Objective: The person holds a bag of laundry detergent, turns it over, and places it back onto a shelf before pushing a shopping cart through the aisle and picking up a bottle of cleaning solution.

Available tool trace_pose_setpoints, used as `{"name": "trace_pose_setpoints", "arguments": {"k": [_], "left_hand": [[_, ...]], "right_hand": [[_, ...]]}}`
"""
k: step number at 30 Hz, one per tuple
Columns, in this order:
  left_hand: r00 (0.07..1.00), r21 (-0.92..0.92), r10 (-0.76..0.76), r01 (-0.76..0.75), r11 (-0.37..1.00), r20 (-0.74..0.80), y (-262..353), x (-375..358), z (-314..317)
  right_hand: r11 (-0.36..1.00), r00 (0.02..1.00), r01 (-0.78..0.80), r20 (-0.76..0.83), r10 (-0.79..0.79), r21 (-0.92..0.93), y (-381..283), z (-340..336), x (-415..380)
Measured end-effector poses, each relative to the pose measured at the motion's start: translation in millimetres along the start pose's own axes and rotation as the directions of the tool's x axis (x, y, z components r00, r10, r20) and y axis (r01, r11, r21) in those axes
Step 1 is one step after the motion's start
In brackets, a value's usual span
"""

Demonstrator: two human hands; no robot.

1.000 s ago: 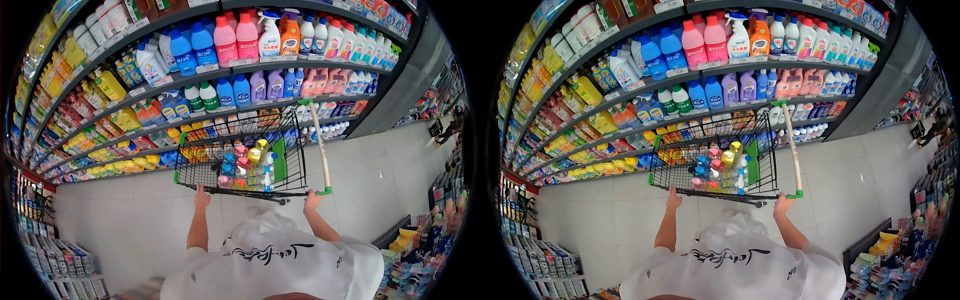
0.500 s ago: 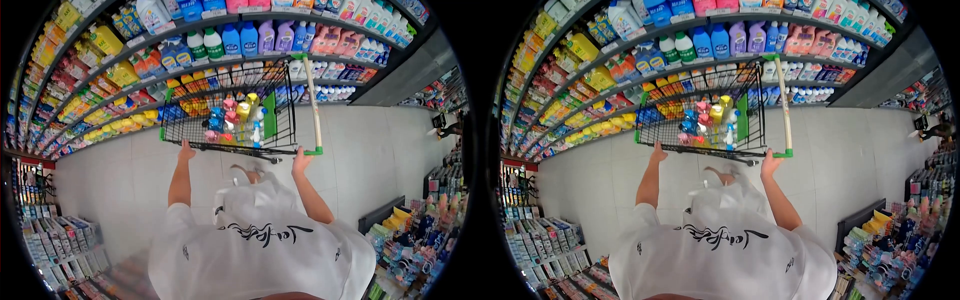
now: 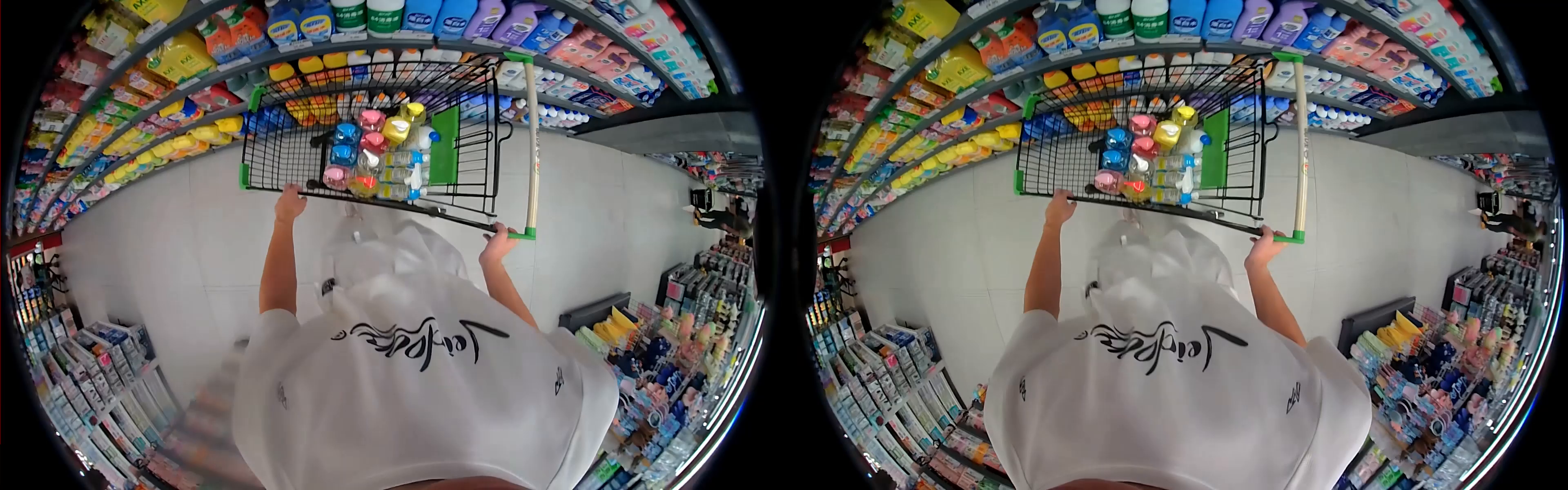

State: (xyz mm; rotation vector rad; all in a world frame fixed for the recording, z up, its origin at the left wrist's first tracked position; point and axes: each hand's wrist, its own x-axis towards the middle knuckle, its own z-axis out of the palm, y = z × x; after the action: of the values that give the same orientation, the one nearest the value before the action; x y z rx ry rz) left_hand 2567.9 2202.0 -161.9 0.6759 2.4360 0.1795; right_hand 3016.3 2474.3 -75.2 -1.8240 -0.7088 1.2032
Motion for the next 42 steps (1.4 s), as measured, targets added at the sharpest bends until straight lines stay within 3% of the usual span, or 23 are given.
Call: {"name": "trace_pose_setpoints", "arguments": {"k": [5,9,11,13,17,19,21,22,25,27,28,31,33,34,36,37,38,40,42], "left_hand": [[0.999,0.009,0.013,-0.014,1.000,0.030,-22,31,-18],[0.998,0.050,0.005,-0.008,0.999,0.062,-22,33,-30],[0.999,0.022,0.038,-0.038,0.999,-0.017,-22,43,-16],[0.999,0.024,0.035,-0.035,0.999,-0.036,-16,41,-27],[0.998,0.076,-0.011,0.006,0.997,0.064,-13,52,-39],[0.998,0.076,-0.008,0.003,0.997,0.068,-8,58,-33],[0.996,0.054,-0.010,0.005,0.999,0.093,-6,58,-38],[0.995,0.105,-0.015,0.005,0.994,0.094,-4,57,-40],[0.998,0.108,-0.015,0.008,0.994,0.066,-3,69,-32],[0.997,0.097,-0.030,0.023,0.995,0.066,-3,71,-31],[0.997,0.095,-0.033,0.026,0.995,0.065,-1,67,-29],[0.997,0.161,-0.028,0.015,0.987,0.078,0,64,-33],[0.997,0.286,-0.049,0.030,0.958,0.061,-28,80,0],[0.997,0.304,0.072,-0.074,0.950,0.019,-32,80,0],[1.000,0.305,-0.005,0.000,0.952,0.016,-50,92,17],[0.996,0.305,-0.005,-0.022,0.952,0.085,-33,86,-6],[0.998,0.313,0.003,-0.022,0.950,0.061,-23,80,-16],[0.997,0.205,-0.067,0.056,0.977,0.048,-13,72,-24],[0.997,0.125,-0.070,0.071,0.990,-0.010,-14,68,-21]], "right_hand": [[0.981,0.959,-0.192,-0.205,0.194,0.028,-5,24,3],[0.977,0.945,-0.163,-0.265,0.194,0.136,-9,30,-7],[0.976,0.945,-0.156,-0.263,0.192,0.152,19,28,18],[0.976,0.939,-0.152,-0.287,0.191,0.153,4,35,4],[0.946,0.941,-0.251,-0.280,0.189,-0.207,-14,27,-10],[0.865,0.954,-0.135,-0.299,-0.018,-0.484,17,3,7],[0.674,0.937,-0.020,-0.248,-0.244,-0.738,24,-24,5],[0.455,0.974,-0.093,-0.176,-0.144,-0.886,-9,-9,-18],[0.218,0.981,0.120,0.149,0.122,-0.968,-58,42,-60],[0.291,0.954,0.274,0.298,0.041,-0.917,-53,70,-56],[0.257,0.939,0.330,0.343,0.008,-0.909,-58,84,-54],[0.282,0.879,0.452,0.476,0.020,-0.847,-52,138,-24],[0.195,0.792,0.599,0.610,-0.004,-0.776,-36,175,5],[0.130,0.733,0.675,0.680,-0.006,-0.726,-29,195,21],[0.163,0.604,0.772,0.789,0.112,-0.614,9,227,76],[0.130,0.542,0.830,0.840,0.040,-0.542,37,241,101],[0.116,0.597,0.789,0.798,0.085,-0.603,29,258,101],[0.093,0.573,0.813,0.818,0.044,-0.575,64,277,136],[0.219,0.770,0.585,0.620,0.152,-0.781,56,302,136]]}}
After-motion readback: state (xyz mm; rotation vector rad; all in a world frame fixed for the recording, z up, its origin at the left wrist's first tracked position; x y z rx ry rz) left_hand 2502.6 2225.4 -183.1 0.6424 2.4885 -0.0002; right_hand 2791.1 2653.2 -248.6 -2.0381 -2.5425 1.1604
